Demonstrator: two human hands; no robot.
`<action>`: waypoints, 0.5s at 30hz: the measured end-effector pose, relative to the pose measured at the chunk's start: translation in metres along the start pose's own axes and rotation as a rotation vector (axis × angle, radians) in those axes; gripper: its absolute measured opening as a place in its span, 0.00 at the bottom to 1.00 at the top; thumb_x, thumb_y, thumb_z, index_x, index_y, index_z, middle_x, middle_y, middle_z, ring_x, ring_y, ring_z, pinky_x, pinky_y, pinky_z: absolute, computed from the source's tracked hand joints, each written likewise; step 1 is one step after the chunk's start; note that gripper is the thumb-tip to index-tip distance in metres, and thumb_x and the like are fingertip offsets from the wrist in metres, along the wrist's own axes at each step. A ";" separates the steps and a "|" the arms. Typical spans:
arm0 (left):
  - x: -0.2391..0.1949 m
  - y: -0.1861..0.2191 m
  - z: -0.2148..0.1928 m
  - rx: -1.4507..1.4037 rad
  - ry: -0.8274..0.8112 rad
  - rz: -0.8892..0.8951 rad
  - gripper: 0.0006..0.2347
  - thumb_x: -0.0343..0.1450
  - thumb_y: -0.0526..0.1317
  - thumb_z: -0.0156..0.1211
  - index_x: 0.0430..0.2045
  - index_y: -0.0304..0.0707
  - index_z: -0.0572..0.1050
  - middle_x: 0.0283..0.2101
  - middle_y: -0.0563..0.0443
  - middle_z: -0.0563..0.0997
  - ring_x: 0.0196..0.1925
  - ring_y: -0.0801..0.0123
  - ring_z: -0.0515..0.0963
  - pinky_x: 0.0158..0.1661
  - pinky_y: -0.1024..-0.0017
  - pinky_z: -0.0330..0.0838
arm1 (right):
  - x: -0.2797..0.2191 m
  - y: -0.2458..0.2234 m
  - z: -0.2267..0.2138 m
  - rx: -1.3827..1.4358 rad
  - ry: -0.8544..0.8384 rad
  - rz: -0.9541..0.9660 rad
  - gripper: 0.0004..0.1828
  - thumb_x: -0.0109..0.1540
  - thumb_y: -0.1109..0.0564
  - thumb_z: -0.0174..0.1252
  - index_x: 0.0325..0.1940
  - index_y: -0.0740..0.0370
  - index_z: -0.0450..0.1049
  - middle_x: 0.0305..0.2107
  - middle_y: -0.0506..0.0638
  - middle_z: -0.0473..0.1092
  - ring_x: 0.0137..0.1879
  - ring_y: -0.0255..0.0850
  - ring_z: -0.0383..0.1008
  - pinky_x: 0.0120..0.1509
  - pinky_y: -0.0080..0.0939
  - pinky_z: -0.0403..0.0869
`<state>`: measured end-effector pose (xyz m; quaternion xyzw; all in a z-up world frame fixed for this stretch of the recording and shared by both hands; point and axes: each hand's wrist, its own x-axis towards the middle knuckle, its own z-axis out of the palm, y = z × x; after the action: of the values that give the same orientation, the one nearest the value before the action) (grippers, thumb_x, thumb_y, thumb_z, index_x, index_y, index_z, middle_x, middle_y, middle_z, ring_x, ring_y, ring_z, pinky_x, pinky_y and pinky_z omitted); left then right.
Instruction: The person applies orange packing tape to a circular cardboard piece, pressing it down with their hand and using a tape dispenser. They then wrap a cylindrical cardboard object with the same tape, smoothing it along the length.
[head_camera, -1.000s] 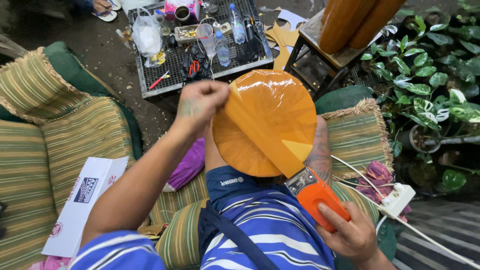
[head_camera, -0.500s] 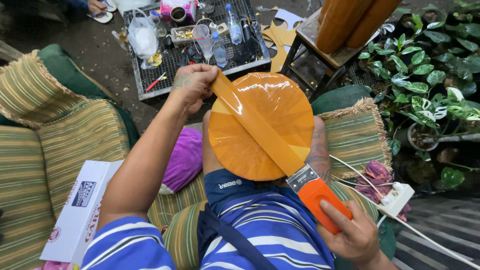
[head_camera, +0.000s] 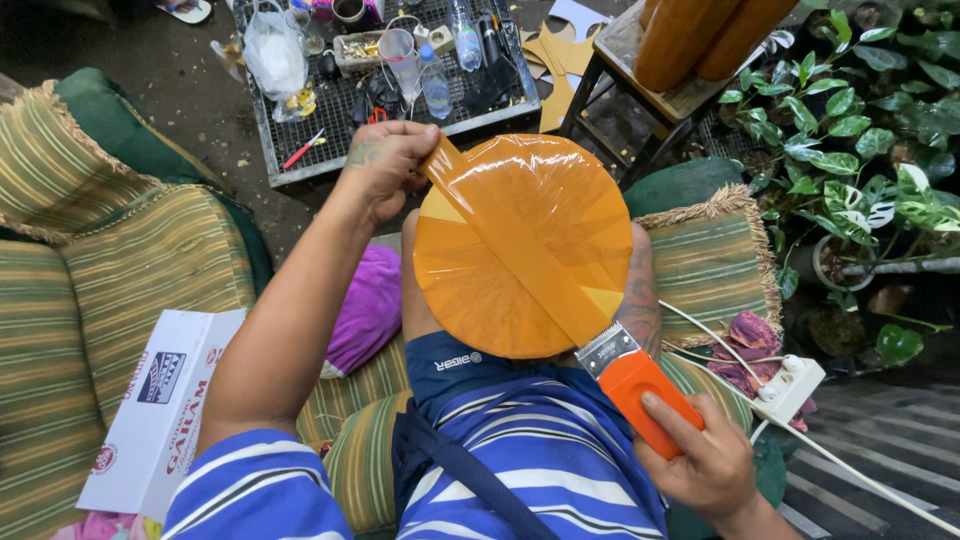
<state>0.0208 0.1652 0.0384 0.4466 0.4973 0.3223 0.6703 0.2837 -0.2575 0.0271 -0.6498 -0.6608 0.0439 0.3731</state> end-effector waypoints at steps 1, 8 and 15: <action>0.002 -0.006 0.001 -0.064 -0.024 -0.009 0.05 0.71 0.37 0.66 0.30 0.32 0.81 0.28 0.49 0.83 0.23 0.73 0.79 0.23 0.76 0.69 | 0.000 0.005 0.005 -0.008 0.011 -0.025 0.33 0.44 0.60 0.69 0.55 0.51 0.76 0.29 0.54 0.68 0.27 0.46 0.71 0.30 0.45 0.71; 0.012 -0.063 0.009 -0.160 -0.120 -0.001 0.12 0.72 0.38 0.63 0.45 0.29 0.78 0.37 0.49 0.85 0.35 0.72 0.84 0.35 0.74 0.79 | -0.006 0.033 0.048 0.095 0.130 -0.161 0.36 0.48 0.65 0.68 0.60 0.51 0.71 0.31 0.57 0.68 0.30 0.50 0.71 0.32 0.45 0.70; 0.001 -0.052 0.011 0.201 -0.003 0.336 0.21 0.78 0.35 0.55 0.67 0.23 0.71 0.40 0.24 0.74 0.42 0.64 0.67 0.45 0.71 0.67 | -0.007 0.048 0.065 0.133 0.165 -0.198 0.38 0.47 0.66 0.68 0.62 0.51 0.71 0.29 0.56 0.69 0.30 0.50 0.71 0.33 0.44 0.71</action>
<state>0.0307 0.1423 -0.0086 0.5883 0.4445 0.3780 0.5598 0.2865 -0.2289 -0.0482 -0.5567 -0.6844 -0.0029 0.4709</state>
